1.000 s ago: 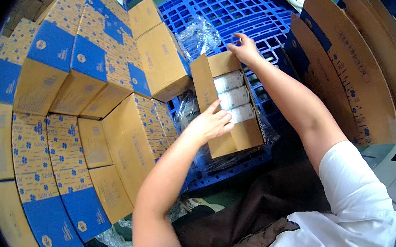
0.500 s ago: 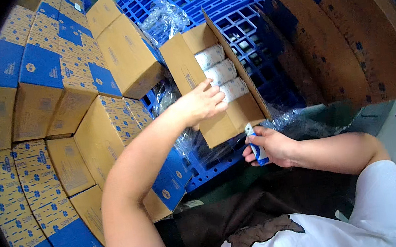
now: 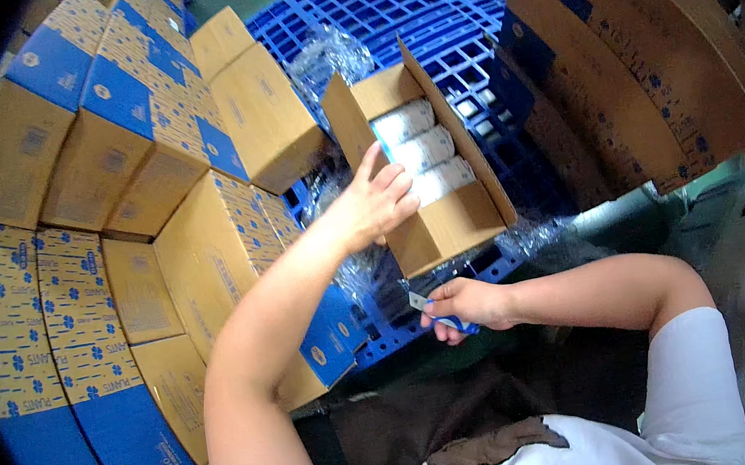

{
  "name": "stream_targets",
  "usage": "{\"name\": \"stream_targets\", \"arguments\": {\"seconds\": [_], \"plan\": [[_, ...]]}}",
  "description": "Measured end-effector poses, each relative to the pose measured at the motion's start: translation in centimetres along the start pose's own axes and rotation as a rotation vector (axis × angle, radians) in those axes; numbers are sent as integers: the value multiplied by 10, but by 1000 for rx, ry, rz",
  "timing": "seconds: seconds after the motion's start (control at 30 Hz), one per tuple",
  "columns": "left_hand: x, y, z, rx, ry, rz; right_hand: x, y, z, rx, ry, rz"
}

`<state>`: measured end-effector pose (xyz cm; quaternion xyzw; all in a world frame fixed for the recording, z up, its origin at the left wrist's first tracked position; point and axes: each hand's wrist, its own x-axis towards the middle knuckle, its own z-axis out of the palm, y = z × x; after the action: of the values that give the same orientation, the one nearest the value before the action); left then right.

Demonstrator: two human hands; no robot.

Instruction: The person uses a utility knife to cut open tape on cardboard boxes, unfolds the flaps, and handles the bottled contents while working on a blue plastic pallet.

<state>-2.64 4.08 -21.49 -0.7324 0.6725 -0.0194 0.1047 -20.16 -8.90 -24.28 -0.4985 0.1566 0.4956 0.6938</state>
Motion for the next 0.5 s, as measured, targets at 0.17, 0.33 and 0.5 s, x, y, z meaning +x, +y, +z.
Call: {"name": "stream_targets", "arguments": {"seconds": [0.17,0.33,0.5], "plan": [[-25,-6,-12,-266,141,-421,-64,-65,-9,-920,426,-905],[8,5,-14,-764,356,-961,-72,-106,-57,-1158,1189,-862],[19,11,-14,-1122,297,-1436,-24,-86,-101,-850,1007,-628]]}}
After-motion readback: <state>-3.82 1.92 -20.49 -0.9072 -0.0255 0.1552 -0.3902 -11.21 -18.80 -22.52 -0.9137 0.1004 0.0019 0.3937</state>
